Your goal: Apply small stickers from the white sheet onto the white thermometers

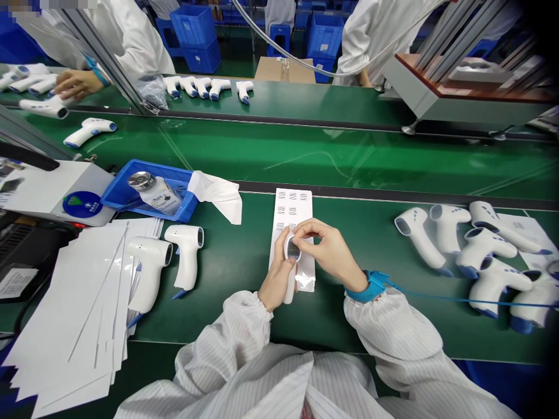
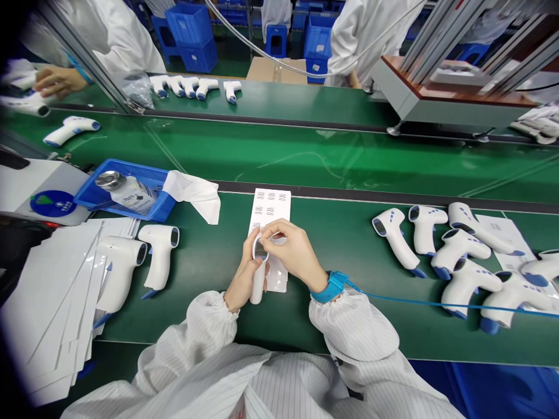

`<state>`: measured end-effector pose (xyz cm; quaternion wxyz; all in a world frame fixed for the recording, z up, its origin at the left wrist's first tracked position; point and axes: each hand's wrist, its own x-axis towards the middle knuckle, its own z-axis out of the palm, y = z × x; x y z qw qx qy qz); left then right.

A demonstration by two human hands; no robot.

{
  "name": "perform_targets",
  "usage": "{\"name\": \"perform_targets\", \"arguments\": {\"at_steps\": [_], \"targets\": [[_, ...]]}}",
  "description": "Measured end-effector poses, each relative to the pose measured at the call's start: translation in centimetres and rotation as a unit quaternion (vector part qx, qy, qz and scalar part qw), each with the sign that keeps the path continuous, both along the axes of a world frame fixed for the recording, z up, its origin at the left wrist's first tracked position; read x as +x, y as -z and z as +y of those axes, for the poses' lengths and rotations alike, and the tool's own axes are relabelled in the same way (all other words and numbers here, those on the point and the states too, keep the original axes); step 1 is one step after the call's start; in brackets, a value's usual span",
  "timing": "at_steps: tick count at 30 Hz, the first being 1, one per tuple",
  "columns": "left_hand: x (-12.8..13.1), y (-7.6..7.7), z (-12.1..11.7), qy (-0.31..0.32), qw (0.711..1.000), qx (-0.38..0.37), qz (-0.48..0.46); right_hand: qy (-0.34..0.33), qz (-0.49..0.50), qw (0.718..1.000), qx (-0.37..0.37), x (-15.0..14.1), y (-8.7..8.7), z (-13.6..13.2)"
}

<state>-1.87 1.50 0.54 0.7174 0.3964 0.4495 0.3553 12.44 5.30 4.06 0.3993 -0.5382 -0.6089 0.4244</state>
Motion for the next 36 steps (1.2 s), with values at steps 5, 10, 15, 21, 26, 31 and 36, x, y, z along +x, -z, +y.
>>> {"name": "perform_targets", "arguments": {"at_steps": [5,10,15,21,26,31,36], "targets": [[0.0,0.0,0.1,0.001,1.0,0.003,0.007,-0.001,-0.02,1.0,0.019,0.0,0.2,-0.2],[0.0,0.0,0.1,0.006,1.0,0.024,0.005,-0.081,-0.033,0.994,0.067,0.2,1.4,-0.5],[0.0,0.6,-0.2,-0.015,1.0,0.023,-0.01,-0.026,-0.049,0.99,0.128,-0.1,2.2,-0.5],[0.0,0.6,0.0,-0.003,1.0,0.022,-0.019,-0.012,-0.024,0.998,0.059,-0.5,2.1,-0.1],[0.1,-0.1,-0.2,-0.033,0.996,0.052,-0.07,-0.049,0.055,0.991,-0.108,-0.9,2.4,-2.4],[-0.6,-1.2,0.1,-0.01,0.985,0.069,-0.16,-0.112,0.079,0.968,-0.212,-0.6,1.3,-4.7],[-1.2,0.2,1.3,0.006,0.939,0.231,0.255,0.023,-0.161,0.981,-0.101,1.9,0.4,2.6]]}}
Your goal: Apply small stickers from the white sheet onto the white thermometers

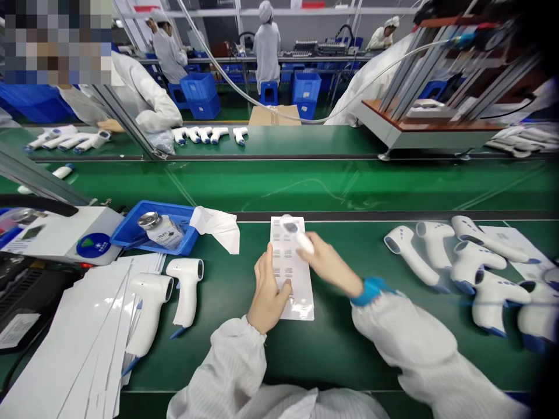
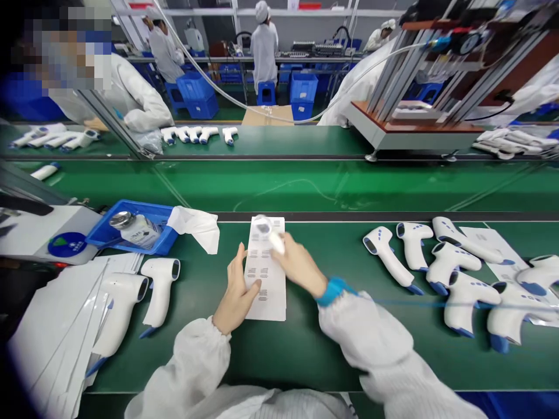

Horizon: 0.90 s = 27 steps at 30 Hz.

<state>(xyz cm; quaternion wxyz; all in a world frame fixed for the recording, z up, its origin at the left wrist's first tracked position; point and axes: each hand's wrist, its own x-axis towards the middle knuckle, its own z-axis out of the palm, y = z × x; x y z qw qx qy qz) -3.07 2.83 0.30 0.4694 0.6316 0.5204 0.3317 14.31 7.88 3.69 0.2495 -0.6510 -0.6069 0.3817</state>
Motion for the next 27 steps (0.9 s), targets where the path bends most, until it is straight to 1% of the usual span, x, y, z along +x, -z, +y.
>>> {"name": "perform_targets", "arguments": {"at_steps": [1,2,4,5,6,7,9,10,12,14,16,17,18,19,20,21,22,23,24,25,26,27], "targets": [[0.0,0.6,0.1,-0.004,0.995,0.032,0.091,0.021,-0.019,0.999,0.026,0.6,-0.1,2.4],[0.1,1.4,0.1,-0.001,0.985,0.06,0.16,0.036,-0.033,0.997,0.052,1.1,-0.2,4.7],[0.3,2.8,-0.2,0.01,0.96,0.121,0.252,0.048,-0.053,0.993,0.094,2.3,-0.4,8.6],[0.5,3.4,-0.4,0.009,0.947,0.151,0.283,0.05,-0.06,0.991,0.107,2.8,-0.3,9.8],[0.7,3.9,-0.7,0.004,0.935,0.178,0.307,0.048,-0.066,0.99,0.117,3.4,-0.2,10.5],[0.8,4.4,-1.1,-0.006,0.924,0.201,0.325,0.047,-0.071,0.989,0.125,4.0,0.1,10.6],[1.3,5.0,-1.9,-0.025,0.91,0.226,0.346,0.048,-0.078,0.986,0.139,5.1,1.0,9.2],[1.5,5.2,-2.4,-0.032,0.907,0.228,0.352,0.051,-0.081,0.985,0.144,5.6,1.6,7.8],[2.0,5.3,-3.5,-0.039,0.91,0.214,0.352,0.062,-0.082,0.985,0.141,6.5,2.9,4.2],[2.2,5.1,-4.6,-0.034,0.922,0.186,0.338,0.061,-0.074,0.988,0.125,7.2,4.0,0.3],[2.1,4.7,-5.6,-0.023,0.938,0.153,0.309,0.054,-0.067,0.99,0.114,7.8,4.7,-3.3],[2.0,4.4,-5.9,-0.016,0.948,0.132,0.289,0.065,-0.073,0.988,0.121,8.4,4.8,-4.8],[1.8,4.0,-6.2,-0.009,0.959,0.107,0.264,0.092,-0.095,0.982,0.137,9.1,4.9,-6.0],[1.5,3.6,-6.3,-0.003,0.969,0.078,0.234,0.136,-0.133,0.969,0.158,10.1,4.8,-6.9],[1.3,3.3,-6.4,0.0,0.979,0.045,0.2,0.193,-0.179,0.949,0.174,11.4,4.7,-7.5],[1.1,3.0,-6.3,0.0,0.986,0.014,0.166,0.251,-0.222,0.926,0.176,12.7,4.5,-8.0],[1.0,2.7,-6.2,-0.009,0.991,-0.011,0.135,0.302,-0.252,0.905,0.162,14.1,4.4,-8.2],[1.0,2.4,-6.0,-0.024,0.993,-0.024,0.109,0.335,-0.265,0.894,0.137,15.2,4.2,-8.3],[1.1,2.1,-5.9,-0.041,0.995,-0.027,0.088,0.348,-0.259,0.895,0.107,16.0,4.0,-8.3],[1.3,1.9,-5.6,-0.055,0.996,-0.021,0.069,0.345,-0.242,0.903,0.082,16.3,3.8,-8.2],[1.6,1.5,-5.4,-0.063,0.997,-0.011,0.049,0.327,-0.215,0.918,0.068,16.0,3.5,-8.0],[2.0,1.2,-5.1,-0.063,0.998,-0.004,0.023,0.302,-0.185,0.933,0.062,15.1,3.3,-7.8]]}}
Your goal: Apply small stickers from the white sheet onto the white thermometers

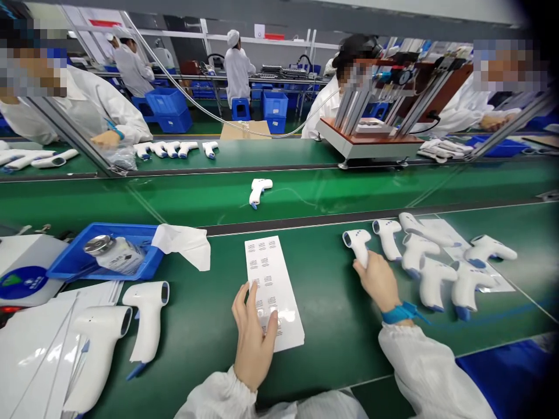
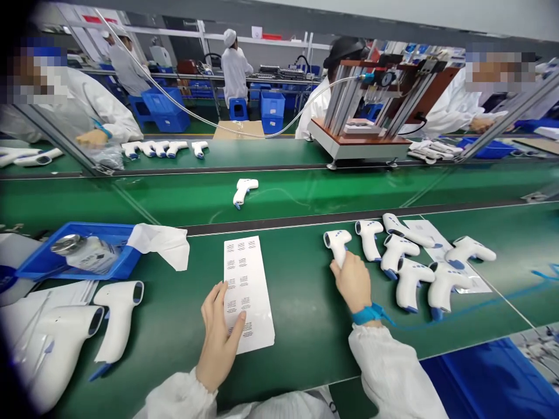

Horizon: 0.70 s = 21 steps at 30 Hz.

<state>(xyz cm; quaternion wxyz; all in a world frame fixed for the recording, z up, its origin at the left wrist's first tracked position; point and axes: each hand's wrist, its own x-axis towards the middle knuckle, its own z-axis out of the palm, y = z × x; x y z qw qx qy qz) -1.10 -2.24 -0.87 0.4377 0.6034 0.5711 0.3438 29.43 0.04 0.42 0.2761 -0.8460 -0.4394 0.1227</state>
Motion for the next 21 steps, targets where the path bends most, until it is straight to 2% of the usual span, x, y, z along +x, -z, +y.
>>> {"name": "perform_targets", "arguments": {"at_steps": [2,4,6,7,9,11,12,13,15,17,19,21], "targets": [[0.9,-1.0,0.8,0.026,0.996,-0.005,-0.08,-0.07,0.068,0.995,0.007,-3.4,-0.7,0.2],[1.9,-2.3,1.9,0.054,0.978,-0.048,-0.194,-0.15,0.15,0.977,0.015,-8.2,-1.5,-0.2],[2.6,-3.5,2.9,0.035,0.945,-0.11,-0.307,-0.253,0.342,0.904,0.021,-12.9,-2.2,-1.4],[2.8,-4.1,3.3,0.0,0.933,-0.123,-0.339,-0.266,0.425,0.865,-0.001,-14.9,-2.4,-2.2],[2.7,-4.6,3.7,-0.06,0.922,-0.127,-0.36,-0.242,0.576,0.778,-0.064,-17.5,-2.4,-4.1],[2.3,-4.4,3.6,-0.078,0.926,-0.125,-0.348,-0.214,0.67,0.703,-0.109,-18.6,-1.8,-6.0],[2.0,-4.1,3.4,-0.07,0.928,-0.133,-0.34,-0.213,0.692,0.679,-0.118,-18.7,-1.5,-6.9],[1.8,-3.7,3.2,-0.059,0.931,-0.145,-0.331,-0.218,0.699,0.67,-0.123,-18.6,-1.1,-7.7],[1.3,-2.8,2.7,-0.036,0.934,-0.165,-0.314,-0.236,0.673,0.686,-0.143,-18.1,-0.7,-9.0],[0.9,-1.9,2.4,-0.019,0.938,-0.17,-0.301,-0.27,0.607,0.725,-0.184,-17.2,-0.9,-9.5],[0.8,-1.4,2.3,-0.004,0.942,-0.165,-0.293,-0.322,0.514,0.764,-0.221,-16.1,-1.5,-9.0],[0.9,-1.3,2.4,0.007,0.944,-0.163,-0.285,-0.352,0.411,0.814,-0.211,-15.1,-2.1,-7.4]]}}
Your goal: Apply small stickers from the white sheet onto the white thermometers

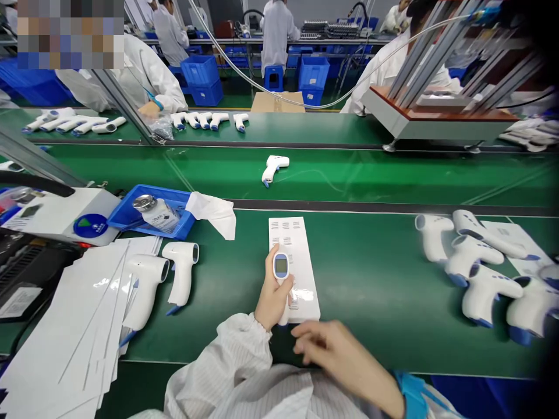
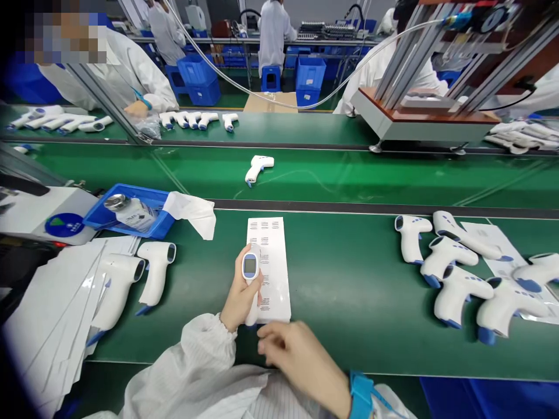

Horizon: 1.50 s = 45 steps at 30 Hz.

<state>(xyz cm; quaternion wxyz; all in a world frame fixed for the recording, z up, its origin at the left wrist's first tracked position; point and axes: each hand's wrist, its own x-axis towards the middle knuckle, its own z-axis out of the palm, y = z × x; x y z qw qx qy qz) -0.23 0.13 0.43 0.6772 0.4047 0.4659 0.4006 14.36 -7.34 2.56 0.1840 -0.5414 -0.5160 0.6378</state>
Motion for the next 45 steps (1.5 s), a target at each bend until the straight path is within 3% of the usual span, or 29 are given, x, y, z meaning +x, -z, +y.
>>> {"name": "perform_targets", "arguments": {"at_steps": [2,5,8,11,18,27,32,37,39,43,45], "targets": [[0.1,-0.1,0.1,-0.005,1.0,0.007,0.008,0.04,-0.09,0.989,0.107,0.8,-0.1,2.5],[0.1,-0.3,0.2,-0.028,0.999,0.018,0.014,0.094,-0.177,0.943,0.267,1.3,0.9,6.8],[-0.3,-0.4,0.6,-0.035,0.999,0.019,0.021,0.063,-0.207,0.923,0.317,1.0,2.5,9.9],[-0.7,-0.4,0.9,-0.029,0.999,0.012,0.016,0.045,-0.24,0.908,0.341,0.4,3.6,11.3],[-0.9,-0.2,1.0,-0.019,1.0,0.006,-0.014,0.094,-0.241,0.898,0.355,-0.1,4.7,11.8],[-0.7,-0.5,1.1,-0.022,1.0,0.002,0.005,0.069,-0.216,0.909,0.348,-0.3,4.2,13.6],[-0.7,-0.4,1.1,-0.029,1.0,0.005,-0.002,-0.01,-0.146,0.926,0.349,0.2,2.0,11.7],[-0.5,0.3,1.4,-0.071,0.994,0.08,-0.017,-0.129,-0.021,0.969,0.209,0.3,-1.3,9.5],[-0.5,0.5,1.5,-0.077,0.992,0.096,-0.019,-0.105,-0.022,0.971,0.216,0.0,-2.1,9.6],[-0.3,0.8,1.5,-0.055,0.995,0.083,-0.009,-0.003,-0.067,0.943,0.325,-0.7,-2.6,11.1],[-0.2,0.9,1.5,-0.05,0.995,0.087,0.013,0.02,-0.066,0.937,0.344,-1.0,-2.7,11.9]]}}
